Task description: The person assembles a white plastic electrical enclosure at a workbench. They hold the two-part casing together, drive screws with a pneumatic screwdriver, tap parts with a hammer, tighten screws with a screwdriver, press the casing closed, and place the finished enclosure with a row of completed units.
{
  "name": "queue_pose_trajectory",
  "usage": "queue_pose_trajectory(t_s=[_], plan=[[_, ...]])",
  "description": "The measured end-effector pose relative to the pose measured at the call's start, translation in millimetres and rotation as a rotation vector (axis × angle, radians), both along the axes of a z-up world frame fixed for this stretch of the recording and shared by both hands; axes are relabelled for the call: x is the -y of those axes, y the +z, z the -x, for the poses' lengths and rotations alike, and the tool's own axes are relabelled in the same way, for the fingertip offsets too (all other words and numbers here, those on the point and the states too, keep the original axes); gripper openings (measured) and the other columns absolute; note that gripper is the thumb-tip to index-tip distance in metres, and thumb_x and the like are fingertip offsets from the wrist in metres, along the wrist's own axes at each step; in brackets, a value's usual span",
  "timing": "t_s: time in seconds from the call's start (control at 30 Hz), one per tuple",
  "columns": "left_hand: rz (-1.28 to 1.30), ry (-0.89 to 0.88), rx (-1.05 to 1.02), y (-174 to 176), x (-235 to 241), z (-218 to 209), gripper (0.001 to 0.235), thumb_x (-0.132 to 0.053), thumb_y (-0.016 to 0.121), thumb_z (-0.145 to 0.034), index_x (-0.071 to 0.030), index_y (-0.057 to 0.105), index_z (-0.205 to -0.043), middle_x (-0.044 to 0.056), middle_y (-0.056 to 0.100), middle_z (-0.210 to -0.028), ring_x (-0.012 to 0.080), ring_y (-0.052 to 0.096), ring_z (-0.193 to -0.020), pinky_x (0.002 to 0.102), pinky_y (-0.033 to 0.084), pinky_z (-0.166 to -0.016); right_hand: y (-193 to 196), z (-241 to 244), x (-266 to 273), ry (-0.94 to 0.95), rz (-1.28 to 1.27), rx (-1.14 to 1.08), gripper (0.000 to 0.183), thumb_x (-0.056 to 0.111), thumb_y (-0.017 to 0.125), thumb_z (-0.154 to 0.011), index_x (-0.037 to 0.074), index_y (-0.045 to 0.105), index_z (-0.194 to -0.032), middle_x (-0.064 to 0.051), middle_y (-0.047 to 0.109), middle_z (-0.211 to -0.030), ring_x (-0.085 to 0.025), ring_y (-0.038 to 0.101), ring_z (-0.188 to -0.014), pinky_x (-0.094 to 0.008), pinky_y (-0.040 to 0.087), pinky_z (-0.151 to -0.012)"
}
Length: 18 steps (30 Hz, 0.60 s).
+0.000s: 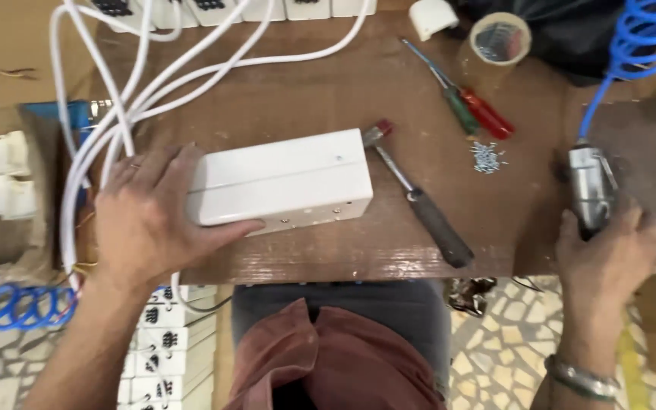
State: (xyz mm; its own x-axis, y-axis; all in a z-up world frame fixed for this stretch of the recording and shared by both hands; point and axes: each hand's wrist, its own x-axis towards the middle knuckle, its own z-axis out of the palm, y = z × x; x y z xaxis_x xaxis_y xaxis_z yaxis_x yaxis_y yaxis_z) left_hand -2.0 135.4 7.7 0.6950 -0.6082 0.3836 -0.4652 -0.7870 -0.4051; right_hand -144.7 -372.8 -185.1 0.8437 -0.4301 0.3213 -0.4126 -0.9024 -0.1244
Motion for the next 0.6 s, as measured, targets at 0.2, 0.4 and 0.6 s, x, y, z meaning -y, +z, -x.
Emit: queue_pose_trajectory(t_s=[0.2, 0.4, 0.6], plan=[[0.030, -0.048, -0.043, -0.9, 0.5, -6.2, 0.098, -0.086, 0.068, -0.078, -0.012, 0.069, -0.142, 0.010, 0.070, -0.107, 0.0163, 0.061, -0.066, 0.041, 0.059, -0.088, 4.3, -33.5, -56.1, 0.268, -0.300, 0.079, 0.076, 0.030, 0.087, -0.087, -0.002, 0.049, -0.145, -0.021, 0.065, -0.118, -0.036, 0.068, -0.093, -0.043, 0.056, -0.076], [0.080, -0.116, -0.119, -7.5, -0.6, -6.3, 0.095, -0.077, 0.076, -0.078, -0.003, 0.069, -0.137, 0.014, 0.072, -0.101, 0.0201, 0.064, -0.067, 0.040, 0.060, -0.080, 36.3, -56.6, -121.6, 0.498, -0.591, 0.147, 0.082, 0.027, 0.089, -0.082, -0.001, 0.047, -0.146, -0.022, 0.063, -0.129, -0.035, 0.066, -0.107, -0.043, 0.053, -0.090], [0.168, -0.172, -0.183, -11.5, 1.4, -7.7, 0.092, -0.068, 0.084, -0.078, 0.006, 0.070, -0.131, 0.018, 0.074, -0.096, 0.0238, 0.068, -0.068, 0.040, 0.060, -0.072, 83.5, -87.9, -170.0, 0.729, -0.854, 0.227, 0.089, 0.024, 0.092, -0.076, 0.001, 0.045, -0.148, -0.022, 0.060, -0.139, -0.035, 0.064, -0.121, -0.043, 0.051, -0.103]])
